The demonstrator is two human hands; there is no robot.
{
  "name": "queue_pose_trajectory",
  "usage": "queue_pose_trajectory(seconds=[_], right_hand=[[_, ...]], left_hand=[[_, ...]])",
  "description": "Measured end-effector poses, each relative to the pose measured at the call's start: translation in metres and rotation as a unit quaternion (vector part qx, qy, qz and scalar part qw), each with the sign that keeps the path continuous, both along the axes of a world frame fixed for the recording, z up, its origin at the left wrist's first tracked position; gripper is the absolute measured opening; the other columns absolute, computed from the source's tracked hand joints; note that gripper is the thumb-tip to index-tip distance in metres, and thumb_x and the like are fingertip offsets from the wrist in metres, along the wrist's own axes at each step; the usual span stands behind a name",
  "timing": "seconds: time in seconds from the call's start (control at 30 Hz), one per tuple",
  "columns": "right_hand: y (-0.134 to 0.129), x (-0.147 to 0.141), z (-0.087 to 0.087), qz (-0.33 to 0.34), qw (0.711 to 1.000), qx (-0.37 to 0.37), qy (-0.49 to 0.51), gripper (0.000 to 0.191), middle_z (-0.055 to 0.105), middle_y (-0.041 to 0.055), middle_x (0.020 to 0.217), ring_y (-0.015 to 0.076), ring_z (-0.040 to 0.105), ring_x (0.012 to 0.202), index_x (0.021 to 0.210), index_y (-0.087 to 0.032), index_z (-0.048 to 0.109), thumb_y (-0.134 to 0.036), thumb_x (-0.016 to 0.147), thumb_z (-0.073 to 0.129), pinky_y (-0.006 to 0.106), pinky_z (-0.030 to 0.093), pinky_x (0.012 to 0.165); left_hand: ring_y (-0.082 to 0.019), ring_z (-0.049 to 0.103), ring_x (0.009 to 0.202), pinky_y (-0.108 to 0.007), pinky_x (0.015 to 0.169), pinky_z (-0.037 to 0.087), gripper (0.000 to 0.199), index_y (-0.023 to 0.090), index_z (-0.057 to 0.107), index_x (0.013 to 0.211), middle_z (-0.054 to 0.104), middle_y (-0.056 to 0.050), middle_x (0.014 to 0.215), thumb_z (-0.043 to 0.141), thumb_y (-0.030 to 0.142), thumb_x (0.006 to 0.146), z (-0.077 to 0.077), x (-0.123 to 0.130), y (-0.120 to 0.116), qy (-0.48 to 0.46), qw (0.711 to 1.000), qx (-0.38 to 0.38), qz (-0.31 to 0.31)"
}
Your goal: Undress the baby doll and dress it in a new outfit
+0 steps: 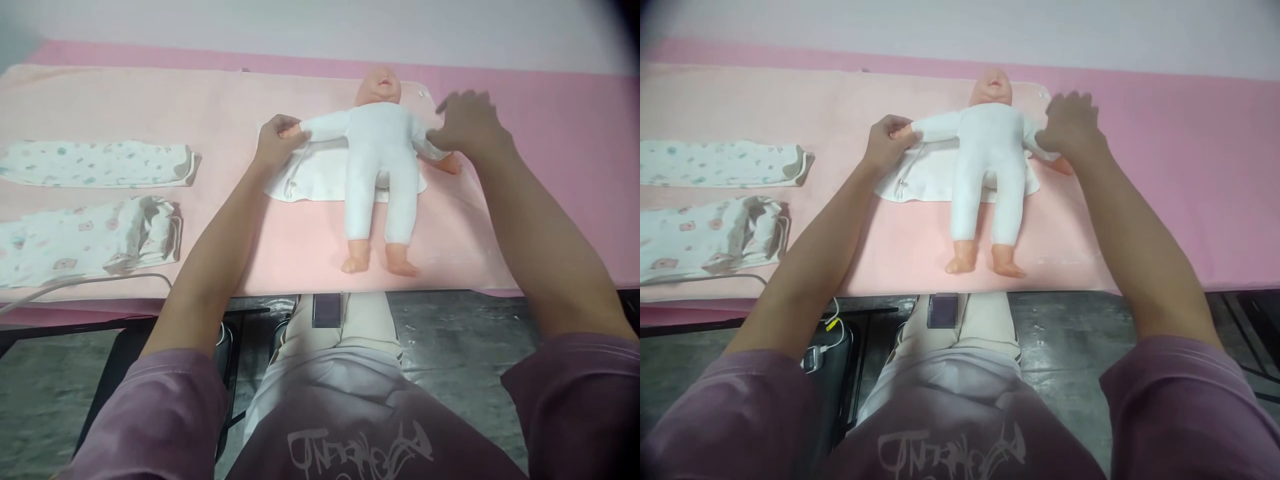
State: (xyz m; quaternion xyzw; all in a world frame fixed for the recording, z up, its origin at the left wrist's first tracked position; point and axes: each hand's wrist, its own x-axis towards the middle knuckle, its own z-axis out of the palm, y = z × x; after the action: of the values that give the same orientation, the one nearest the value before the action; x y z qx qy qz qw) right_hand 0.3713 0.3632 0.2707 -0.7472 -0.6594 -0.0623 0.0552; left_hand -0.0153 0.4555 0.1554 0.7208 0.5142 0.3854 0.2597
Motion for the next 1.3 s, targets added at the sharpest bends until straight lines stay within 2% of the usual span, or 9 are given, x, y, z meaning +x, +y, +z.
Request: queue_pose_trajectory(seconds=[0.13, 0.3, 0.4, 0.5, 0.67, 0.87, 1.0, 1.1, 1.3], right_hand=[[0.023, -0.075, 0.017, 0.142, 0.987, 0.038, 0.071, 0.048, 0.067, 0.0208, 0.155, 0.0404, 0.06, 0.149, 0.152, -0.012, 0.066, -0.019, 0.104, 0.069, 0.06, 0.053, 0.123], [0.078, -0.131, -0.003, 0.297, 0.943, -0.123, 0.091, 0.067, 0.067, 0.0126, 0.16, 0.0306, 0.064, 0.136, 0.164, -0.018, 0.058, -0.047, 0.108, 0.08, 0.055, 0.049, 0.124], [0.095, -0.132, -0.012, 0.303, 0.935, -0.152, 0.103, 0.06, 0.073, 0.0054, 0.149, 0.0256, 0.063, 0.123, 0.154, -0.022, 0.063, -0.056, 0.107, 0.079, 0.049, 0.049, 0.117], [0.092, -0.123, -0.011, 0.297, 0.934, -0.128, 0.152, 0.046, 0.075, 0.0016, 0.136, 0.0225, 0.06, 0.113, 0.136, -0.024, 0.065, -0.056, 0.106, 0.078, 0.042, 0.048, 0.108], [0.083, -0.109, -0.017, 0.256, 0.928, -0.065, 0.264, 0.019, 0.07, -0.001, 0.119, 0.018, 0.056, 0.101, 0.113, -0.027, 0.059, -0.042, 0.109, 0.07, 0.037, 0.046, 0.096], [0.081, -0.103, -0.023, 0.316, 0.89, -0.073, 0.322, 0.039, 0.068, -0.0032, 0.118, 0.0156, 0.058, 0.105, 0.142, -0.032, 0.055, -0.031, 0.108, 0.075, 0.031, 0.049, 0.1], [0.073, -0.103, -0.017, 0.353, 0.884, -0.085, 0.294, 0.031, 0.067, -0.004, 0.112, 0.0161, 0.056, 0.103, 0.126, -0.029, 0.062, -0.056, 0.114, 0.072, 0.032, 0.053, 0.106], [0.079, -0.101, -0.019, 0.348, 0.893, -0.078, 0.274, 0.049, 0.064, 0.0001, 0.102, 0.0199, 0.054, 0.098, 0.105, -0.028, 0.059, -0.076, 0.108, 0.069, 0.04, 0.056, 0.103], [0.101, -0.104, -0.022, 0.289, 0.928, -0.079, 0.222, 0.053, 0.075, 0.0074, 0.111, 0.0387, 0.067, 0.113, 0.112, -0.029, 0.064, -0.08, 0.096, 0.067, 0.056, 0.057, 0.101]], left_hand=[[-0.022, 0.064, 0.129, -0.062, 0.125, 0.05, 0.097, 0.032, 0.06, 0.135, 0.078, -0.001, 0.142, 0.065, 0.109, 0.077, -0.003, -0.005, -0.002, -0.046, 0.998, 0.018, -0.041], [-0.026, 0.066, 0.129, -0.057, 0.115, 0.059, 0.074, 0.034, 0.066, 0.128, 0.078, -0.002, 0.137, 0.073, 0.093, 0.084, -0.012, -0.011, 0.007, -0.098, 0.99, 0.071, -0.069], [-0.03, 0.068, 0.124, -0.055, 0.109, 0.059, 0.06, 0.03, 0.064, 0.117, 0.077, -0.008, 0.131, 0.084, 0.077, 0.085, -0.02, -0.01, 0.015, -0.105, 0.988, 0.105, -0.031], [-0.037, 0.062, 0.13, -0.065, 0.123, 0.044, 0.055, 0.029, 0.061, 0.11, 0.076, -0.011, 0.129, 0.089, 0.07, 0.087, -0.024, -0.005, 0.016, -0.03, 0.993, 0.094, 0.065], [-0.031, 0.035, 0.152, -0.062, 0.136, 0.018, 0.061, 0.029, 0.061, 0.104, 0.073, -0.009, 0.118, 0.069, 0.089, 0.098, -0.009, 0.005, -0.003, 0.158, 0.985, 0.019, 0.064], [-0.026, 0.016, 0.159, -0.063, 0.133, 0.016, 0.062, 0.029, 0.061, 0.104, 0.071, -0.012, 0.111, 0.043, 0.088, 0.109, 0.019, 0.024, -0.012, 0.279, 0.955, -0.071, 0.069], [-0.032, 0.024, 0.163, -0.07, 0.132, 0.021, 0.053, 0.027, 0.065, 0.122, 0.071, -0.013, 0.137, 0.051, 0.076, 0.111, 0.007, 0.033, 0.001, 0.234, 0.965, -0.031, 0.118], [-0.045, 0.034, 0.165, -0.075, 0.132, 0.027, 0.042, 0.031, 0.07, 0.123, 0.066, -0.013, 0.154, 0.061, 0.069, 0.106, -0.007, 0.03, 0.012, 0.176, 0.971, -0.007, 0.16], [-0.042, 0.061, 0.147, -0.07, 0.131, 0.037, 0.034, 0.031, 0.066, 0.127, 0.077, -0.011, 0.13, 0.054, 0.06, 0.112, -0.012, 0.009, 0.028, 0.064, 0.982, -0.037, 0.172]])
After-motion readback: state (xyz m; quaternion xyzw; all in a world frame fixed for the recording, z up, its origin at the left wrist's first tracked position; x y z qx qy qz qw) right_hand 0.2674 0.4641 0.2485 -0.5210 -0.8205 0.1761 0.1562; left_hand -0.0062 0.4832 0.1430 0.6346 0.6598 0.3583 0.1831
